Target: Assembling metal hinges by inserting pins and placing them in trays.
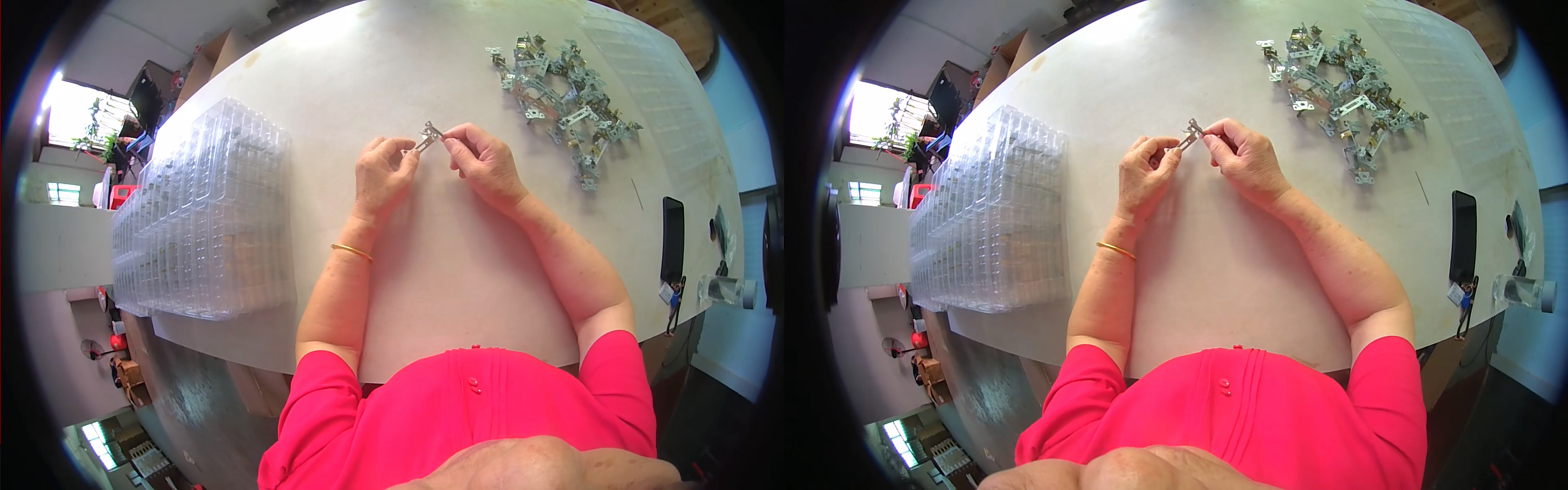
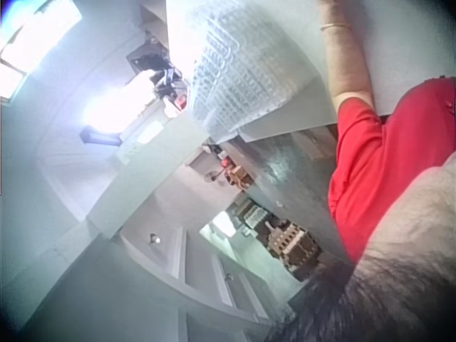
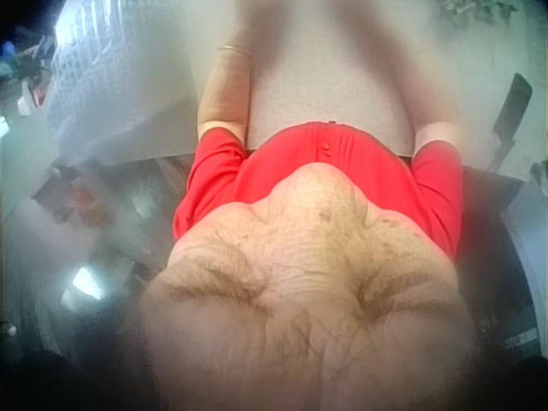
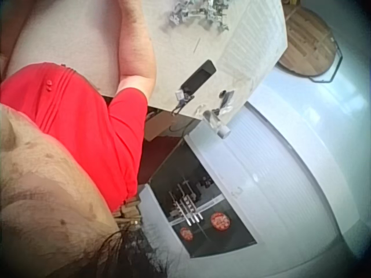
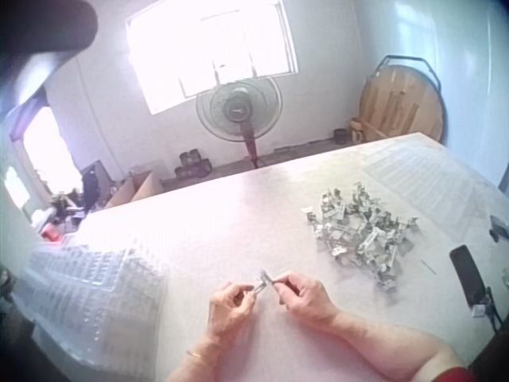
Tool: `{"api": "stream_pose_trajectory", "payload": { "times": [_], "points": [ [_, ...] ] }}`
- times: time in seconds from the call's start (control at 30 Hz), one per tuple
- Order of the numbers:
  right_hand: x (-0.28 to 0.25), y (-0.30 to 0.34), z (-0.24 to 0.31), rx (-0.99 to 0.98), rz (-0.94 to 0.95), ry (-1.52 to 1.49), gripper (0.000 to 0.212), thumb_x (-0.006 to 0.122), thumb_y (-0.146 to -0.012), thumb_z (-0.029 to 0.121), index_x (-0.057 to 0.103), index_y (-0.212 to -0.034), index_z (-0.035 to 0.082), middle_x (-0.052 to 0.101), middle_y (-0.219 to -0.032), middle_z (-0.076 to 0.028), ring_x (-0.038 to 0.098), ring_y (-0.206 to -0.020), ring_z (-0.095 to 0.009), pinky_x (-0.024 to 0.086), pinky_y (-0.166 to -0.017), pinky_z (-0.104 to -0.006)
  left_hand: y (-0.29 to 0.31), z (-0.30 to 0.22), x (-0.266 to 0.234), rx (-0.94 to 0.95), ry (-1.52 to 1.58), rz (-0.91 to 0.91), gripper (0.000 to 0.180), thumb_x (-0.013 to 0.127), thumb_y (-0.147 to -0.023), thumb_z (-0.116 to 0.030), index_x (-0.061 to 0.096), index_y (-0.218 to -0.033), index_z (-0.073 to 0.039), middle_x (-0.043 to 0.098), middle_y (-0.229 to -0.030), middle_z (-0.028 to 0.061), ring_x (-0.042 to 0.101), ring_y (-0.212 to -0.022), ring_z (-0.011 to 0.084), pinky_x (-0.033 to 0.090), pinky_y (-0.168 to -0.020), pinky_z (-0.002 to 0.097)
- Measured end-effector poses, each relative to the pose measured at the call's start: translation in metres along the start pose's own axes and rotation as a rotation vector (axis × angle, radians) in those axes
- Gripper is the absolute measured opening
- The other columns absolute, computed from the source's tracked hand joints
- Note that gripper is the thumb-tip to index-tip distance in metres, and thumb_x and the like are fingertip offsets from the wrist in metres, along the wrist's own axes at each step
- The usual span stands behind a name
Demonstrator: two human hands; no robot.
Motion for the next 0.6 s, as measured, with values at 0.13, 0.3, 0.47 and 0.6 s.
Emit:
{"api": "stream_pose_trajectory", "payload": {
  "times": [0.13, 0.3, 0.47, 0.6],
  "points": [
    [0.0, -0.003, 0.002, 0.025, 0.008, -0.04, 0.015, 0.059, -0.098, 0.017, 0.066, -0.1, 0.005, 0.063, -0.07, 0.0, 0.056, -0.062, -0.006, 0.047, -0.058, -0.0232, -0.002, 0.0, -0.001, 0.006, -0.016, 0.017, 0.016, 0.071, -0.086, -0.012, 0.073, -0.098, -0.002, 0.06, -0.079, 0.0022, 0.054, -0.069, 0.0082, 0.046, -0.063, 0.0243],
    [0.007, -0.004, 0.005, 0.029, 0.027, -0.027, 0.015, 0.059, -0.098, 0.017, 0.067, -0.102, 0.005, 0.062, -0.07, 0.001, 0.057, -0.063, -0.005, 0.047, -0.057, -0.0232, -0.003, 0.012, -0.006, 0.066, -0.103, -0.075, 0.015, 0.069, -0.085, -0.012, 0.07, -0.096, -0.002, 0.062, -0.075, 0.0064, 0.057, -0.068, 0.016, 0.048, -0.065, 0.0316],
    [-0.005, -0.001, -0.003, 0.025, -0.022, -0.005, 0.015, 0.059, -0.098, 0.017, 0.067, -0.104, 0.006, 0.06, -0.072, 0.002, 0.053, -0.062, -0.004, 0.044, -0.055, -0.021, -0.002, 0.011, 0.013, 0.284, -0.237, -0.173, 0.015, 0.07, -0.082, -0.018, 0.066, -0.087, -0.004, 0.063, -0.08, 0.0109, 0.06, -0.079, 0.0294, 0.044, -0.079, 0.0425],
    [-0.002, -0.002, -0.012, 0.025, 0.035, -0.121, 0.017, 0.058, -0.1, 0.02, 0.065, -0.107, 0.006, 0.057, -0.072, 0.003, 0.049, -0.059, -0.003, 0.039, -0.051, -0.0186, 0.004, 0.008, 0.008, 0.203, -0.235, -0.15, 0.014, 0.069, -0.083, -0.018, 0.067, -0.088, -0.005, 0.063, -0.084, 0.0101, 0.058, -0.088, 0.0287, 0.042, -0.085, 0.0412]
  ]
}}
Point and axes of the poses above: each hand's wrist, its own y-axis away from the middle knuckle, its own x-axis out of the palm, z = x × y, the point moved 2 cm from there along -y, towards the middle knuckle
